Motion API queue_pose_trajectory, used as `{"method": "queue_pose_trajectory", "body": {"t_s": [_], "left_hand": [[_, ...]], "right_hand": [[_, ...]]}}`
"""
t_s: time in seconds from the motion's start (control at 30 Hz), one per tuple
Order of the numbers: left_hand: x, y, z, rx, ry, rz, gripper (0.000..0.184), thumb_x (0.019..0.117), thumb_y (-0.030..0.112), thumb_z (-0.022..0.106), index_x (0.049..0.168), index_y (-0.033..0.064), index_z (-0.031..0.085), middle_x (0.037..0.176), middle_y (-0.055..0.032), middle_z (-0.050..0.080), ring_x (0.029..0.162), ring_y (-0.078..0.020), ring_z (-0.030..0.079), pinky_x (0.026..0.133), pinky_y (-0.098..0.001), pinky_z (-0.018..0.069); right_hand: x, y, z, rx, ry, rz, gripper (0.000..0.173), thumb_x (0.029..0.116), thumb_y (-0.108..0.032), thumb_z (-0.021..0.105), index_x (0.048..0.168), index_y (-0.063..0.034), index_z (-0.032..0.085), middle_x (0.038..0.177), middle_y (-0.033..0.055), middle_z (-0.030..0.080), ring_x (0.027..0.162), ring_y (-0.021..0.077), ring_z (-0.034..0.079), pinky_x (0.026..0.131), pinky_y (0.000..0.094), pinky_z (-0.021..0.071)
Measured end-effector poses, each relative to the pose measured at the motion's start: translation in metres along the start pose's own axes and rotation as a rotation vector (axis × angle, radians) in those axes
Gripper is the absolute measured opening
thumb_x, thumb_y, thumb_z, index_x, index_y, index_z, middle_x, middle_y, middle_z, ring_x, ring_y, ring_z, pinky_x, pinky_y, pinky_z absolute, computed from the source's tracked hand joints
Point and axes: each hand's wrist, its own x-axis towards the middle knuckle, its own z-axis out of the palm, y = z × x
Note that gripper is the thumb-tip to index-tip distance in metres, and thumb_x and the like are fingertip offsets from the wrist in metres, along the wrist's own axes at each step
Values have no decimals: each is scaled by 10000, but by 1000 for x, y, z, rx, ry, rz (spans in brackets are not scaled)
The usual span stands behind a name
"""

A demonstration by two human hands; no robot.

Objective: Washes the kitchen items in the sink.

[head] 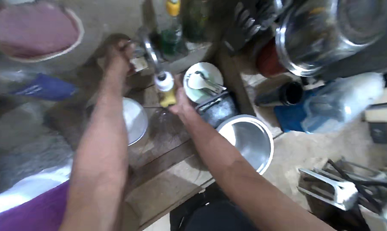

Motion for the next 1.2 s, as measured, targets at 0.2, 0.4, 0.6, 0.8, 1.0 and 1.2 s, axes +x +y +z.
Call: {"method": "queue_pose_trajectory", "body": {"t_s": [0.2, 0.4, 0.6, 0.8, 1.0, 1.2], "left_hand": [[-5, 6, -2, 61, 11, -14, 437, 1088, 427, 472, 1472, 218, 490, 1240, -103, 585, 804, -121, 588, 715, -318, 538], [9, -6, -9, 85, -27, 16, 425, 1070, 401, 526, 1469, 264, 471, 1119, -41, 566, 651, -59, 496, 580, -259, 489], [-11, -9, -8, 102, -23, 222, 512, 1033, 170, 591, 1522, 169, 438, 1336, -133, 573, 1006, -150, 605, 889, -356, 525], [9, -63, 7, 168, 138, 287, 565, 1016, 333, 604, 1522, 140, 441, 1485, -172, 524, 1314, -271, 566, 1106, -489, 464], [-141, -141, 62, -379, 266, 110, 640, 1006, 550, 583, 1509, 174, 462, 1398, -62, 587, 1179, -171, 629, 975, -412, 556], [-189, -186, 76, -1114, -124, -22, 679, 1018, 715, 207, 1429, 271, 515, 1317, -12, 652, 1189, -191, 635, 958, -496, 562]], "right_hand": [[-1, 4, 11, -96, 140, -63, 471, 1058, -547, 427, 1251, -137, 557, 953, 51, 615, 744, 139, 606, 613, 315, 539], [3, 4, 6, -121, 26, -75, 445, 1079, -517, 396, 1309, -158, 525, 965, 63, 631, 764, 151, 631, 645, 324, 564], [-9, 1, 16, -304, 213, -58, 448, 1063, -518, 452, 1178, -110, 598, 873, 50, 586, 649, 139, 548, 538, 299, 485], [-21, 22, -5, -500, 270, -57, 505, 1085, -505, 394, 1265, -79, 597, 1022, 121, 650, 837, 213, 629, 704, 419, 559], [-52, 36, 9, -941, 86, 14, 534, 999, -288, 655, 1435, -21, 502, 1257, 259, 638, 1116, 369, 647, 936, 573, 540], [-60, 77, 3, -1317, -110, -81, 423, 958, -340, 722, 1260, -45, 682, 1170, 234, 692, 1096, 398, 661, 912, 642, 538]]}}
